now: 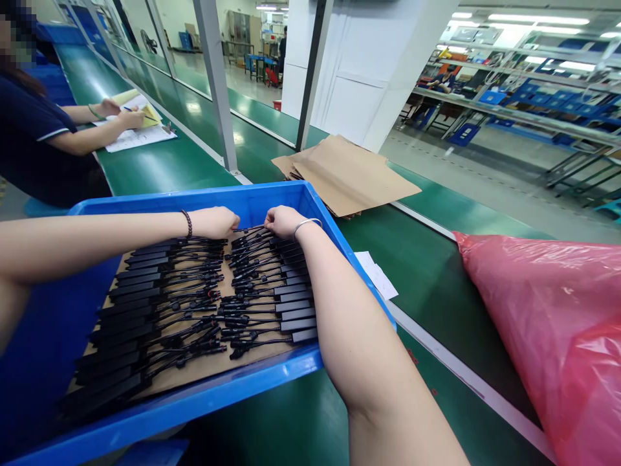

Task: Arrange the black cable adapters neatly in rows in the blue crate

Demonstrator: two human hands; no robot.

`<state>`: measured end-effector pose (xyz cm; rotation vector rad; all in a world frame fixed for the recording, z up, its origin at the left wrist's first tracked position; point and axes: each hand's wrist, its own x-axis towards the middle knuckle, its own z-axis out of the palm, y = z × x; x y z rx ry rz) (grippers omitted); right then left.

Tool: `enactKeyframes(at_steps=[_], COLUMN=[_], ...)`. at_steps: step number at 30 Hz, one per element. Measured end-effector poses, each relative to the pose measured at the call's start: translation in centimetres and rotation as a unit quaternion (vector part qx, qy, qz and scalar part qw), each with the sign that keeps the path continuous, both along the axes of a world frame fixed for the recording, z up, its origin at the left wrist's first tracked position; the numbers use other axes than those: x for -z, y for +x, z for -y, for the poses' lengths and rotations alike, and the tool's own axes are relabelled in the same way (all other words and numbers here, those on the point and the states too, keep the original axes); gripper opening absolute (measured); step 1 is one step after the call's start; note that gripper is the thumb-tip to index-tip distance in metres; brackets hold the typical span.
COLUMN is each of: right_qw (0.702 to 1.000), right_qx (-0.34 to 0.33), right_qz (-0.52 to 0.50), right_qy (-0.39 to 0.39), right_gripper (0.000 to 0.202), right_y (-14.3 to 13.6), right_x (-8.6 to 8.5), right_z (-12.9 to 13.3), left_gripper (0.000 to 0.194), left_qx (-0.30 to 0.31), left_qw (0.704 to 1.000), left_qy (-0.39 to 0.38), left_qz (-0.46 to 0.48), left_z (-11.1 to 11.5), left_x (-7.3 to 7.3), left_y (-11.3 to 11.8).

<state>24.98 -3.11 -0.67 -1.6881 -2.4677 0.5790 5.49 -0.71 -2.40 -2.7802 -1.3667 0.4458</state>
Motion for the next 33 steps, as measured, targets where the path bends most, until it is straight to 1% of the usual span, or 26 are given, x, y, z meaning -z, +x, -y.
enactKeyframes(at_steps=[2,4,6,7,8,10,12,13,14,15,17,20,25,28,33], right_qw=[1.000,0.998,0.994,0.991,0.988,0.979,0.969,0.966,0.966,0.967,0.973,0.976,0.977,0.979,0.987], right_qx=[0.003,0.026,0.062,0.078,0.091,0.109,0.116,0.115,0.112,0.106,0.098,0.104,0.124,0.125,0.102], right_qz=[-0.026,-0.055,-0.087,-0.104,-0.123,-0.170,-0.216,-0.230,-0.234,-0.230,-0.209,-0.185,-0.169,-0.154,-0.110], right_qy=[0.008,0.000,-0.021,-0.030,-0.033,-0.030,-0.020,-0.014,-0.007,0.002,0.023,0.047,0.041,0.050,0.055], right_gripper=[0.014,0.015,0.016,0.018,0.019,0.022,0.022,0.020,0.017,0.014,0.010,0.010,0.014,0.014,0.015], right_y=[0.0,-0.1,0.0,0.0,0.0,0.0,-0.1,-0.2,-0.3,-0.4,-0.7,-1.0,-1.3,-1.3,-1.3], right_x=[0.1,0.2,0.3,0.4,0.6,0.9,1.2,1.4,1.6,1.7,1.9,2.1,2.2,2.2,2.0], right_z=[-0.2,-0.4,-0.5,-0.6,-0.7,-0.8,-1.0,-1.0,-1.1,-1.1,-1.1,-1.1,-1.1,-1.1,-1.0], left_gripper=[0.025,0.026,0.024,0.023,0.022,0.022,0.025,0.025,0.025,0.022,0.018,0.019,0.021,0.021,0.026], left_qx=[0.022,0.060,0.090,0.095,0.088,0.042,-0.030,-0.065,-0.092,-0.110,-0.133,-0.151,-0.164,-0.159,-0.158], left_qw=[0.997,0.981,0.949,0.932,0.915,0.874,0.819,0.791,0.768,0.751,0.731,0.718,0.710,0.720,0.745], left_qy=[0.046,0.088,0.097,0.081,0.048,-0.061,-0.175,-0.212,-0.233,-0.241,-0.239,-0.226,-0.236,-0.224,-0.205], left_qz=[0.055,0.161,0.286,0.341,0.392,0.481,0.546,0.571,0.590,0.605,0.626,0.641,0.643,0.638,0.615], left_z=[-0.4,-0.9,-1.2,-1.2,-1.2,-0.8,-0.4,-0.2,-0.1,0.0,-0.1,-0.4,-0.3,-0.1,0.1], left_x=[-1.0,-1.2,-0.4,0.3,1.1,2.7,4.0,4.4,4.7,4.9,5.0,5.0,4.8,4.8,4.2], left_y=[0.1,0.4,0.9,1.2,1.5,1.9,2.3,2.4,2.4,2.5,2.5,2.6,2.7,2.7,2.6])
